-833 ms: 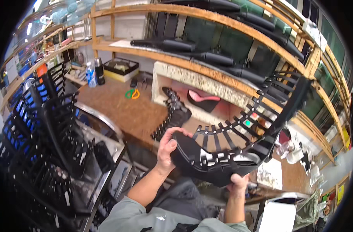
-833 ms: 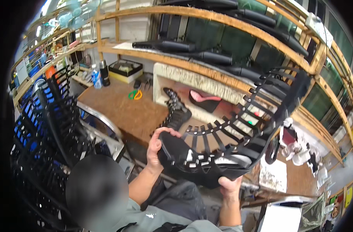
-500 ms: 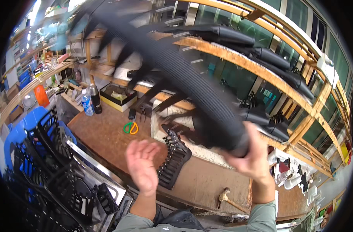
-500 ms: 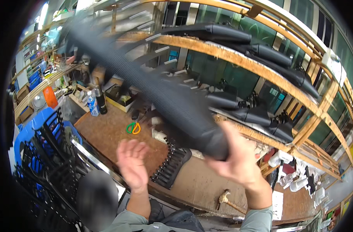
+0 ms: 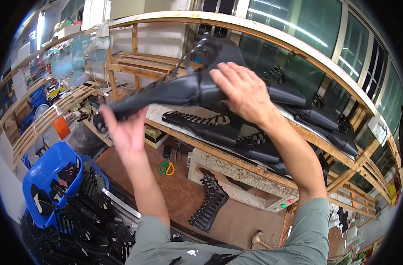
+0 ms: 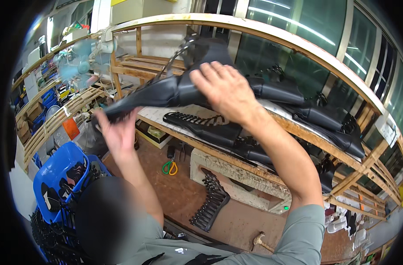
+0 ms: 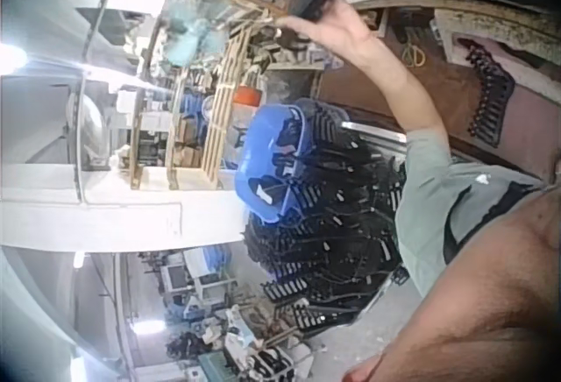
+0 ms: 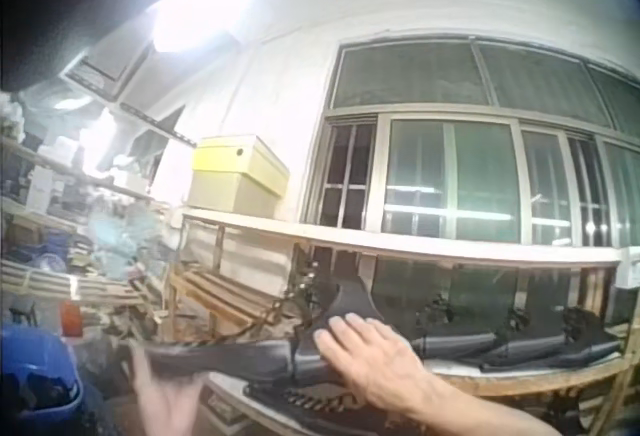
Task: Assembling and finishing black gladiator-style high-heeled sandals using a hammer to secure components.
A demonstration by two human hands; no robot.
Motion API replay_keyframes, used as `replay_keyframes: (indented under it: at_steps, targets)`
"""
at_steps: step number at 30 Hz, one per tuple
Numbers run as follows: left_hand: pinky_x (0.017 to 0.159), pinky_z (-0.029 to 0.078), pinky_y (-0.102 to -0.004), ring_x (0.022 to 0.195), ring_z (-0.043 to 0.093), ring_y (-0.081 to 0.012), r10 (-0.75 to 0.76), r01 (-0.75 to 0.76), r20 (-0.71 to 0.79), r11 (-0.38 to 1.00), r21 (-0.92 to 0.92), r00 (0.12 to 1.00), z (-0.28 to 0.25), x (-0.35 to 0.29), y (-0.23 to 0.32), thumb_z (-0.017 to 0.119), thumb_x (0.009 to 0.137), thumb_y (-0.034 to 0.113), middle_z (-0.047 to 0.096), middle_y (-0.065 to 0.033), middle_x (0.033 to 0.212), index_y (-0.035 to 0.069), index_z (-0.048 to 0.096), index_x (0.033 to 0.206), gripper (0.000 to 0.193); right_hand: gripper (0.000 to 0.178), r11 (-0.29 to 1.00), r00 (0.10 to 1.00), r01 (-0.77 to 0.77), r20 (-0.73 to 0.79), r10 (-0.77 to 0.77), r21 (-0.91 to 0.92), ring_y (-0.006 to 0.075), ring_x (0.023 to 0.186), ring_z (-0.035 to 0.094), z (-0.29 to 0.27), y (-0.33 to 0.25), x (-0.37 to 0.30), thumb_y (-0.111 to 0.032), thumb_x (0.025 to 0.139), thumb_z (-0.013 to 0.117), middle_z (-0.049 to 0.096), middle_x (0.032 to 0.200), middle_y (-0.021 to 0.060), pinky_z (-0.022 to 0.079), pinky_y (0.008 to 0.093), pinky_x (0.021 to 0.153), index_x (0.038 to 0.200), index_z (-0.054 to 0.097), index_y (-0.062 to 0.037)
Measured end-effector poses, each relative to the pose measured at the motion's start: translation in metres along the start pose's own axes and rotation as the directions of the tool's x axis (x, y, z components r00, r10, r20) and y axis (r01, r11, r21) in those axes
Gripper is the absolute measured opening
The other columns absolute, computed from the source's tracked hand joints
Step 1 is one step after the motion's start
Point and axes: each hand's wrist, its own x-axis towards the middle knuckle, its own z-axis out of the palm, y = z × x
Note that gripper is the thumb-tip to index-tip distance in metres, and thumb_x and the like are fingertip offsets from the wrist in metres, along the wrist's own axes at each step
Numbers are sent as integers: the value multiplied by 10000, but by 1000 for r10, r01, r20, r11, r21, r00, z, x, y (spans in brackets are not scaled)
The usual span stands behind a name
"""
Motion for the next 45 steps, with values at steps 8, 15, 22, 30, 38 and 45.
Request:
replay_keyframes:
  at_steps: [8, 15, 22, 30, 38, 45]
  targets:
    - [997, 388, -563, 1164, 492, -383, -535, 441, 134, 794, 419, 834, 17, 199, -95, 660, 823, 398, 490, -214, 1281, 27, 462, 1261, 608, 525, 919, 932, -314, 109, 346, -237, 292, 913, 612, 59, 54, 11, -91, 706, 681, 587, 994, 108, 518, 409, 771, 1180, 456, -86]
    - [968, 433, -469, 1159, 526, -306, -14, -34, 93, 867, 498, 996, -58, 117, -108, 590, 902, 261, 566, -165, 1188, -18, 550, 1174, 391, 525, 910, 967, -179, 105, 233, -375, 316, 1060, 554, 97, 63, -36, -92, 783, 599, 573, 1114, 132, 444, 427, 905, 1281, 434, -98]
    - [737, 525, -330, 828, 634, -224, -3, 264, -329, 606, 751, 944, -219, -53, -88, 592, 898, 218, 618, -126, 974, -4, 547, 1142, 333, 436, 712, 933, -358, 263, 246, 604, 293, 932, 612, 18, -94, -126, -148, 747, 726, 628, 1093, 120, 486, 383, 812, 1148, 582, -58]
    - [847, 443, -336, 1001, 555, -249, -185, 631, -668, -221, 743, 721, -412, -197, -209, 786, 706, 346, 595, -189, 1071, -100, 492, 1163, 703, 213, -661, -153, -749, 960, 236, 43, 96, 689, 582, -4, -379, -501, -163, 888, 628, 632, 757, 13, 485, 266, 637, 1046, 613, -22]
    - [365, 387, -257, 438, 510, -149, -307, 822, -772, 67, 566, 557, -465, -190, -248, 626, 862, 149, 644, -140, 770, -20, 593, 847, 172, 145, -736, -311, -677, 897, 315, 23, 113, 721, 610, 20, -367, -575, -100, 915, 595, 633, 794, 23, 499, 242, 671, 1017, 612, 2]
    - [331, 315, -222, 415, 452, -106, -501, 659, -448, 409, 631, 741, -277, -315, -152, 575, 900, 231, 611, -43, 702, 50, 598, 889, 182, 778, -594, 9, -559, 720, 694, 579, 211, 1072, 563, 17, -379, -493, -191, 749, 786, 534, 1210, 144, 460, 324, 917, 1358, 349, 16]
